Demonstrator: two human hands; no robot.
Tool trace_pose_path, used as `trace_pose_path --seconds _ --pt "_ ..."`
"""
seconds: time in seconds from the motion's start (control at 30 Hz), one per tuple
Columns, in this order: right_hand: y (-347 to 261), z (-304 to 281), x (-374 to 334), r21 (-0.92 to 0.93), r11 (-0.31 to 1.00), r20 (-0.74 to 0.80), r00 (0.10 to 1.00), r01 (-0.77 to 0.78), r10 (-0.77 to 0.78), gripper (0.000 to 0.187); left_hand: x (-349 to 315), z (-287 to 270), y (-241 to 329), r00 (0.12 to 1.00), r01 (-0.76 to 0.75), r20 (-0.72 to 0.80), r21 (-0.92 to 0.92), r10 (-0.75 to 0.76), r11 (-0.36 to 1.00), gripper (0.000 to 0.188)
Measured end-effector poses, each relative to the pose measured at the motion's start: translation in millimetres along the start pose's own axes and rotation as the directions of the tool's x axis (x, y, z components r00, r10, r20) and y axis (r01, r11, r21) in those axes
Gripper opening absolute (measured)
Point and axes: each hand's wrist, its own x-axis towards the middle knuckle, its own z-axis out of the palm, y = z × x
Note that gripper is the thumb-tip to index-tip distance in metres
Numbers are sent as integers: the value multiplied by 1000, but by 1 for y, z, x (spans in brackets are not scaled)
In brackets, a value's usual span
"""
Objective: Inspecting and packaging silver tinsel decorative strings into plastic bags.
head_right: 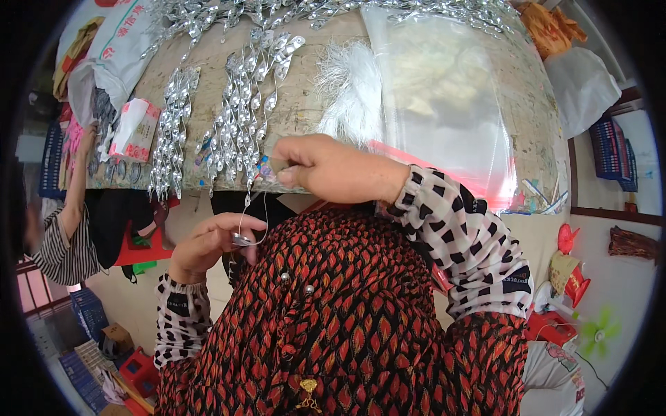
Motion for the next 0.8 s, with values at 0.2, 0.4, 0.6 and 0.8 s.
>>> trace_pose_path --seconds 0.2,0.4,0.6,0.8 --pt "-19 10 -3 -314 938 79 989 147 -129 8 25 16 15 992 69 111 -155 -52 986 54" --pt "-18 10 -11 -476 868 55 989 145 -135 7 41 33 17 991 85 -73 -277 -109 957 20" --pt "-4 5 -13 -288 953 19 995 98 -97 8 45 44 10 952 5 -299 -212 -70 977 9" --pt "1 2 -14 36 996 34 996 -87 86 11 44 43 13 955 31 -282 -220 -95 975 11"
